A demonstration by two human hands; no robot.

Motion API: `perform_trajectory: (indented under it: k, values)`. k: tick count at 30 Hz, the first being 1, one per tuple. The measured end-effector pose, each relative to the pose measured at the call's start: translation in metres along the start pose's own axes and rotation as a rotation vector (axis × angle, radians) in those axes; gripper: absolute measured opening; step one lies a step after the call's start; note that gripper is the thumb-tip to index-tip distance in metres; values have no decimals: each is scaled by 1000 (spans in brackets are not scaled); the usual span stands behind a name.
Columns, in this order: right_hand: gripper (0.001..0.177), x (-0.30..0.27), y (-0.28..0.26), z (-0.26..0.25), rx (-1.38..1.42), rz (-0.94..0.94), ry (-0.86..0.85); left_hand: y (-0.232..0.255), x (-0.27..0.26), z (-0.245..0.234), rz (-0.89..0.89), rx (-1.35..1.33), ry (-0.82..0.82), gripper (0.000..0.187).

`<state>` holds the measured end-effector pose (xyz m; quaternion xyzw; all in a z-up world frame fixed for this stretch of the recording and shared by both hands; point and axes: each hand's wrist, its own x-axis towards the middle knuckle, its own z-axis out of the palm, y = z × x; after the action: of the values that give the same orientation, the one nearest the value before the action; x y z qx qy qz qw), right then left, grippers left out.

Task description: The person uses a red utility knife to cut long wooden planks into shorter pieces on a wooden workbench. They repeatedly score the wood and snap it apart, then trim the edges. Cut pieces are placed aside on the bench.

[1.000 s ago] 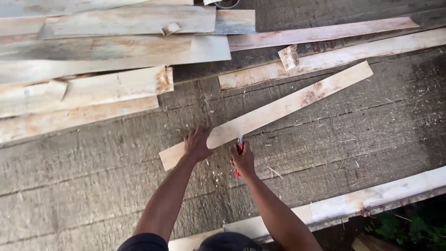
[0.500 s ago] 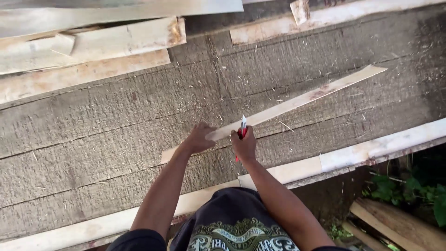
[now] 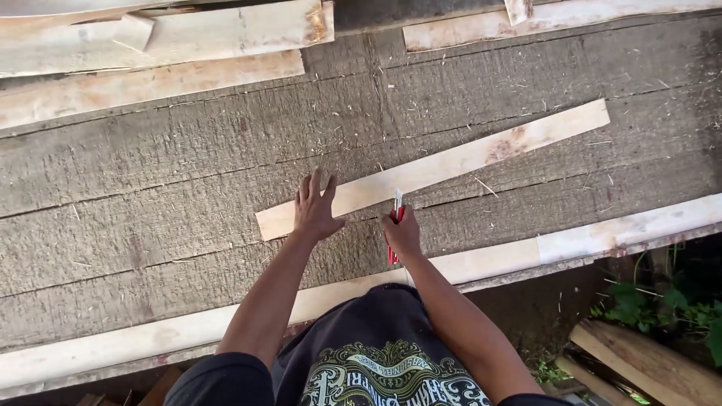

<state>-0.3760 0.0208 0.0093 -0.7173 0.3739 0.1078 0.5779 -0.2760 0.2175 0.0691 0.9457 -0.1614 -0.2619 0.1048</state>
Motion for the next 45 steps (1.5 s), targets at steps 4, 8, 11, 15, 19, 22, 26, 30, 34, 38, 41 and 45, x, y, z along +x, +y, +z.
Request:
perform_trajectory:
  k: [4,8,11,15,19,22,26,30,34,38,41,45]
  values:
    - [18,9,31,1,-9,-55,-90,-14,-5,18,-33,55,-44,105]
    - [27,0,19,6,-161,-81,-180,-37,0,51,-61,74,-34,92]
    - [27,-7,0,8,-225,-98,-248,-50,1,66,-70,98,48,84]
    - [30,-4,7,9,-275,-136,-289,-61,-1,74,-55,151,109,82]
    - [31,-3,13,5,-290,-125,-301,-72,6,91,-32,219,96,80]
    - [28,9,21,3,-260,-134,-309,-79,8,84,42,219,137,71]
    - [23,26,22,13,-294,-280,-276,-89,11,55,35,98,64,50]
    - [27,24,3,21,-324,-362,-239,-84,17,33,-104,96,345,40]
    - [26,29,-4,24,-323,-352,-224,-63,7,0,-225,-25,364,56]
    - [24,27,-28,28,-379,-337,-243,-53,1,-17,-344,-46,225,80]
    - [28,36,-38,38,-454,-356,-251,-41,2,-23,-254,-5,131,76]
    - [33,45,-58,53,-672,-371,-220,-23,18,-22,-73,39,-8,65]
